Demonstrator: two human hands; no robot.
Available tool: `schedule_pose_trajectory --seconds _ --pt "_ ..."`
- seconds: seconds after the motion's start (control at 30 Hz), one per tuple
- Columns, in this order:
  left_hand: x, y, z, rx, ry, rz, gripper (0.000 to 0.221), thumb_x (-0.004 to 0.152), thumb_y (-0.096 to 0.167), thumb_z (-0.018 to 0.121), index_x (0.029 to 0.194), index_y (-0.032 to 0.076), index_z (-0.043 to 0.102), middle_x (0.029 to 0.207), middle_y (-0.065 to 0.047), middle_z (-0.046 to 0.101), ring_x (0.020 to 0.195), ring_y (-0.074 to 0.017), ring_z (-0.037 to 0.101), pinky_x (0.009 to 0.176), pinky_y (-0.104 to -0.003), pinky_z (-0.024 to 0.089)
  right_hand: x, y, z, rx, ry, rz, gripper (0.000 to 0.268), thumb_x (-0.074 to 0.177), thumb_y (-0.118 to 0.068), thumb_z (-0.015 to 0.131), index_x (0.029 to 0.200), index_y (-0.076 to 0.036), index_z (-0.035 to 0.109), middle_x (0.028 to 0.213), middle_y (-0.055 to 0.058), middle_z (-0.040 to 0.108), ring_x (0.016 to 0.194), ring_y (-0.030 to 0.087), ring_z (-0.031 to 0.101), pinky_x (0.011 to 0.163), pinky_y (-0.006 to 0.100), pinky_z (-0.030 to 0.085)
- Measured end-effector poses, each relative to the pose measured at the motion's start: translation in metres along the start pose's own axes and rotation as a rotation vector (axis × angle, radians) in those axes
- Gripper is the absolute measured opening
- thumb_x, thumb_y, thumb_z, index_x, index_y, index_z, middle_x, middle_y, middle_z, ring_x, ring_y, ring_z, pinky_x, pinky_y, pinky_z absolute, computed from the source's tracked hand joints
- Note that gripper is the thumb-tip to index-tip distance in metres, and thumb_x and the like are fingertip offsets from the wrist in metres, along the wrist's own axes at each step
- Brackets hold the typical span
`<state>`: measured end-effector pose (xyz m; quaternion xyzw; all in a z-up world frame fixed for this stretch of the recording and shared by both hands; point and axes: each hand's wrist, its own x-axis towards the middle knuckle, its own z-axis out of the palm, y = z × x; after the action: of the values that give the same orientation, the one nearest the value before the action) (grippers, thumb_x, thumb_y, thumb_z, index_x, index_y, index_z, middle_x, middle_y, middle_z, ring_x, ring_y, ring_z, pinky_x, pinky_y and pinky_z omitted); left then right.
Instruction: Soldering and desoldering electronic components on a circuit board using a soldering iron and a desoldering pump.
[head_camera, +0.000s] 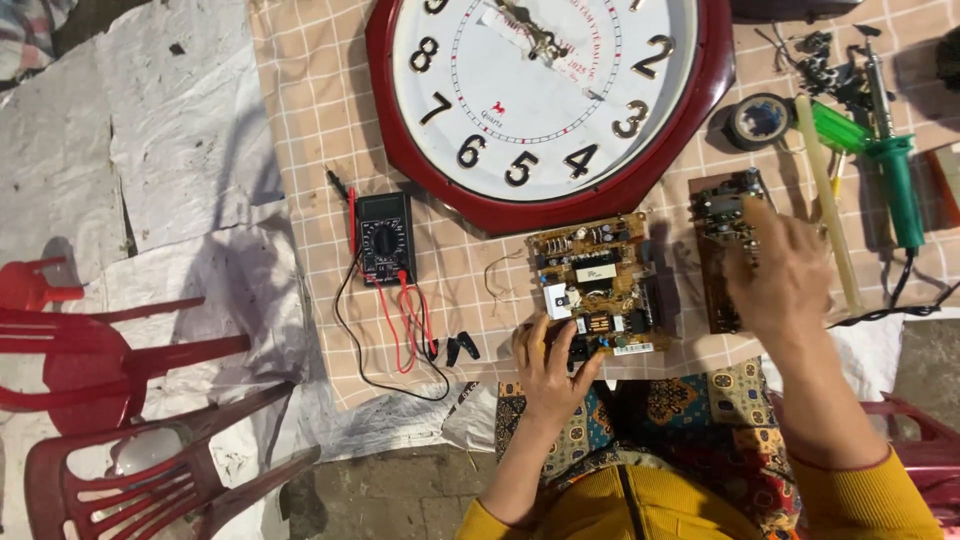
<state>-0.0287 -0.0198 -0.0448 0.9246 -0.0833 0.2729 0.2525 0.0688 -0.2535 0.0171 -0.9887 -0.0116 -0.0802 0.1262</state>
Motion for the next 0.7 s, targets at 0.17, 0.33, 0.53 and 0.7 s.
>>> schedule_pose_trajectory --seconds 0.17,0.33,0.53,0.7 --pt "-0.004 -0.003 0.005 -0.019 -0.011 -0.003 0.048 0.080 0.046 0.056 0.115 0.014 0.050 0.120 -0.015 0.043 0.106 -0.0281 0.046 0.093 -0.047 0.036 0.025 -0.027 0.029 0.249 0.127 -0.157 0.014 0.079 -0.009 0.066 0.093 -0.009 0.064 0.078 0.009 0.063 0.075 0.024 0.061 0.059 0.030 0.052" --pt "0.003 -0.001 0.002 -0.045 0.009 0.005 0.044 0.080 0.045 0.055 0.109 0.011 0.055 0.116 -0.017 0.044 0.098 -0.0310 0.049 0.088 -0.050 0.036 0.048 -0.058 0.023 0.181 -0.039 -0.115 0.012 0.079 -0.030 0.064 0.084 -0.019 0.064 0.072 0.002 0.060 0.072 0.021 0.062 0.057 0.032 0.052" --pt "0.004 -0.003 0.002 -0.064 0.042 0.011 0.045 0.078 0.046 0.056 0.107 0.011 0.057 0.115 -0.017 0.046 0.096 -0.0306 0.050 0.085 -0.049 0.039 0.062 -0.071 0.015 0.028 -0.342 -0.033 0.031 0.081 -0.043 0.055 0.086 -0.014 0.066 0.074 0.005 0.061 0.075 0.026 0.063 0.058 0.041 0.051" --pt "0.007 0.000 -0.002 -0.060 0.030 0.000 0.045 0.079 0.047 0.054 0.108 0.012 0.056 0.115 -0.016 0.046 0.096 -0.0304 0.050 0.087 -0.049 0.038 0.059 -0.063 0.028 0.011 -0.288 -0.038 0.022 0.077 -0.036 0.060 0.080 -0.015 0.067 0.065 0.004 0.059 0.066 0.027 0.062 0.054 0.040 0.050"
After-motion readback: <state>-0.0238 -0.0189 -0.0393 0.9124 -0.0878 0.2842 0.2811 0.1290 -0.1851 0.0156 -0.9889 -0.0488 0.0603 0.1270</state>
